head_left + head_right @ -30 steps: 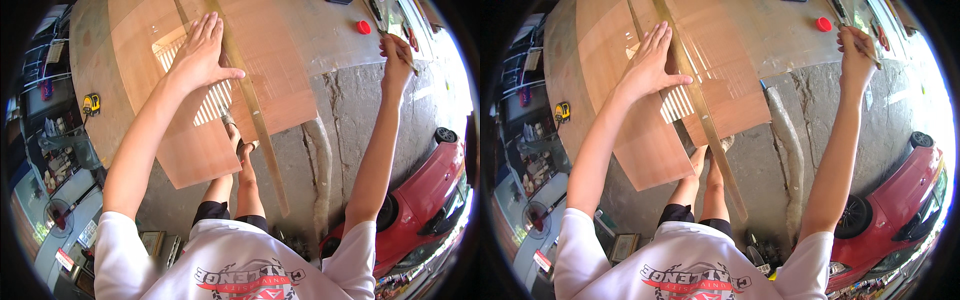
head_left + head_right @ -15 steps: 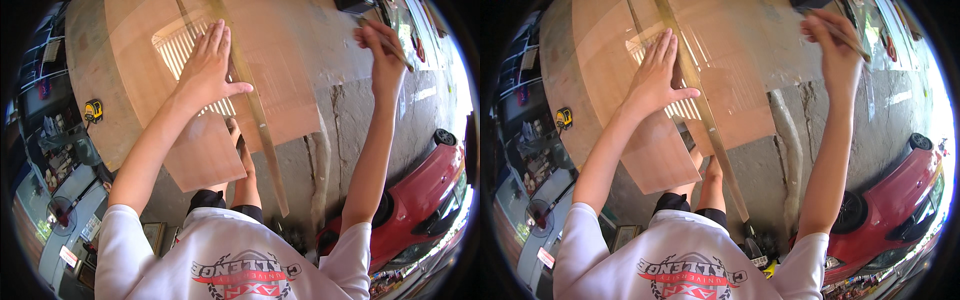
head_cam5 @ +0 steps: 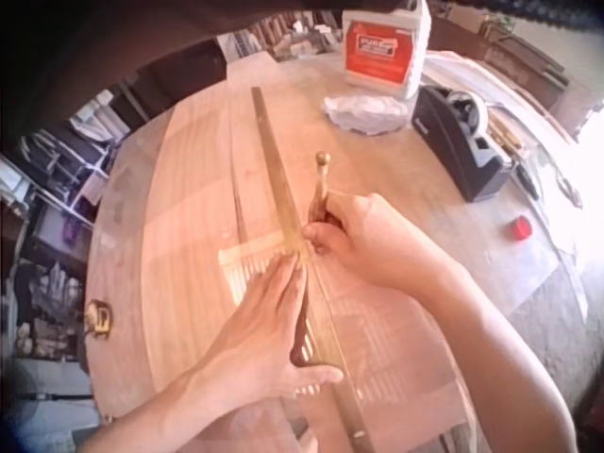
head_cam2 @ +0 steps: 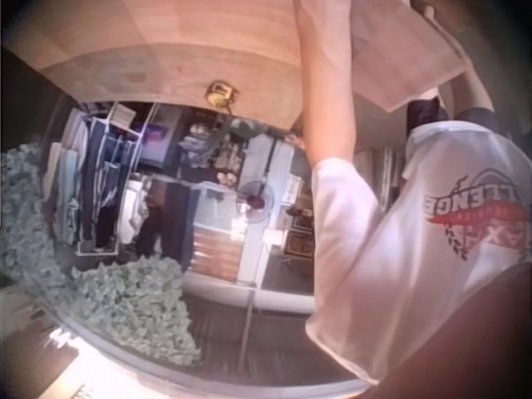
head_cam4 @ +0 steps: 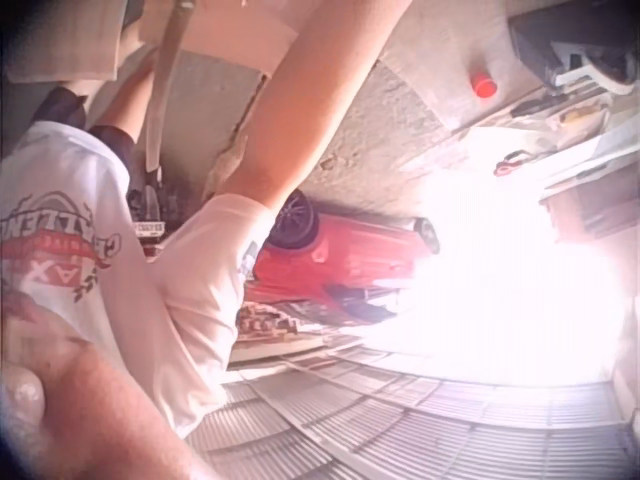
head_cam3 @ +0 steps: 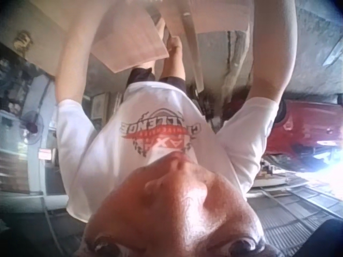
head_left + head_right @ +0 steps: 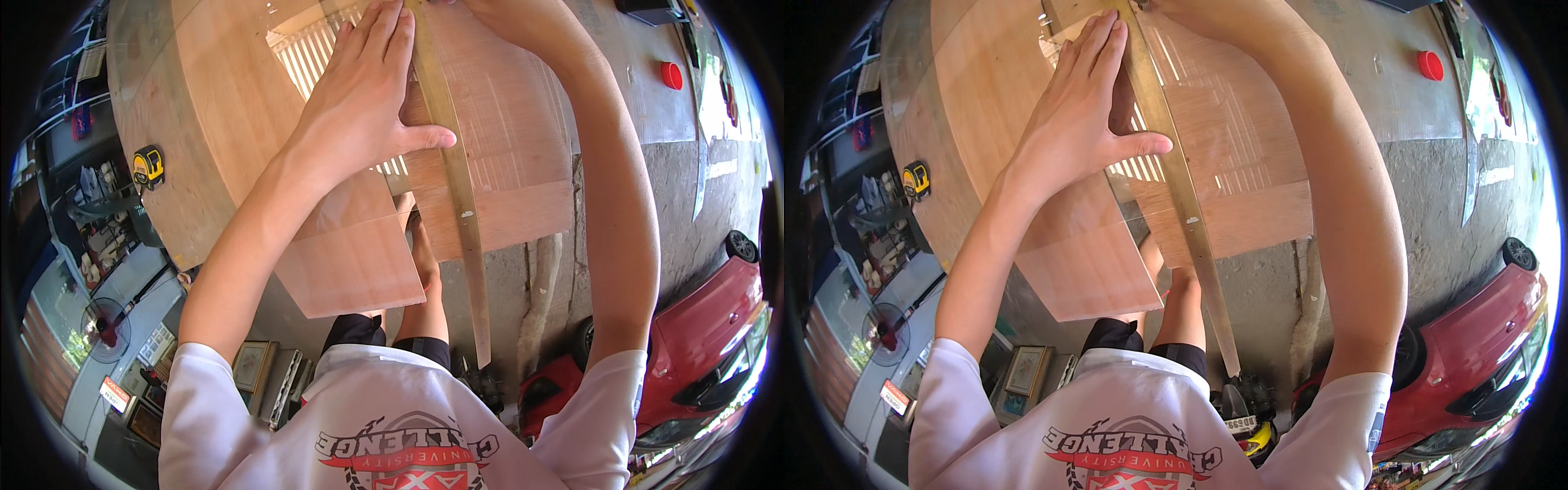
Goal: The person measures a wooden board using a tape measure and marks it with a marker. They then use a straightedge to draw straight lines along the marked points on the wood.
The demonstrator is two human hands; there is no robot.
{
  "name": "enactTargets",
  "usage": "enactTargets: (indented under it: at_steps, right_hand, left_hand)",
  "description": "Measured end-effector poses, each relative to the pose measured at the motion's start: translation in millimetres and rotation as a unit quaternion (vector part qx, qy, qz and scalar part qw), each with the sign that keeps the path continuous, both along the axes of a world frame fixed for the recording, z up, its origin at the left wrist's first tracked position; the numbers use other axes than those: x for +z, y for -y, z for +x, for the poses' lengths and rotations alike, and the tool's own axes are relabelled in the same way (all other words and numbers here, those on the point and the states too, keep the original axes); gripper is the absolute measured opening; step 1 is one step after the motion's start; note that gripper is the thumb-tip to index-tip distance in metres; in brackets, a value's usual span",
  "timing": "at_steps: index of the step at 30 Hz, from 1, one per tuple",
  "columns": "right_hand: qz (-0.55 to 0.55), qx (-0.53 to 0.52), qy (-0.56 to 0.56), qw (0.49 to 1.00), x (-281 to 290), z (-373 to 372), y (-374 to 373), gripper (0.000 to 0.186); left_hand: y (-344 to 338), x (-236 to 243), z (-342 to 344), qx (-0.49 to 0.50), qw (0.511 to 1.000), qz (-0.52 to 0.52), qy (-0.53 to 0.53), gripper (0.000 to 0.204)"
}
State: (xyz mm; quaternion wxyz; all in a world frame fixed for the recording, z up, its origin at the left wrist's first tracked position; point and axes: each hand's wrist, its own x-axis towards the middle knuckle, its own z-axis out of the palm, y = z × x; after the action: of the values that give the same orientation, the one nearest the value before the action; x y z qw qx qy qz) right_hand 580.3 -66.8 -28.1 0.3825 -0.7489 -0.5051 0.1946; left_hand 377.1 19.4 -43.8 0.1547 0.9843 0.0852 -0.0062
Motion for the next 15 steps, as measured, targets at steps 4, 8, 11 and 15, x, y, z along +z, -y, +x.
enactTargets:
  at_steps: [4, 8, 11, 15]
  right_hand:
    - [0.011, 0.016, 0.023, 1.000, -4, -1, -4, 0.022]
    - [0.044, 0.027, 0.081, 0.995, -9, 0, -12, 0.023]
    - [0.052, 0.031, 0.083, 0.995, -12, 3, -16, 0.022]
    - [0.040, 0.040, 0.062, 0.996, -13, 6, -20, 0.022]
  left_hand:
    - [-2, 7, 2, -0.039, 0.998, 0.031, -0.035, 0.129]
    - [-1, 9, 3, -0.043, 0.999, 0.022, -0.024, 0.128]
    - [-2, 8, 4, -0.045, 0.998, 0.024, -0.028, 0.128]
    - [-3, 6, 4, -0.051, 0.998, 0.033, -0.030, 0.128]
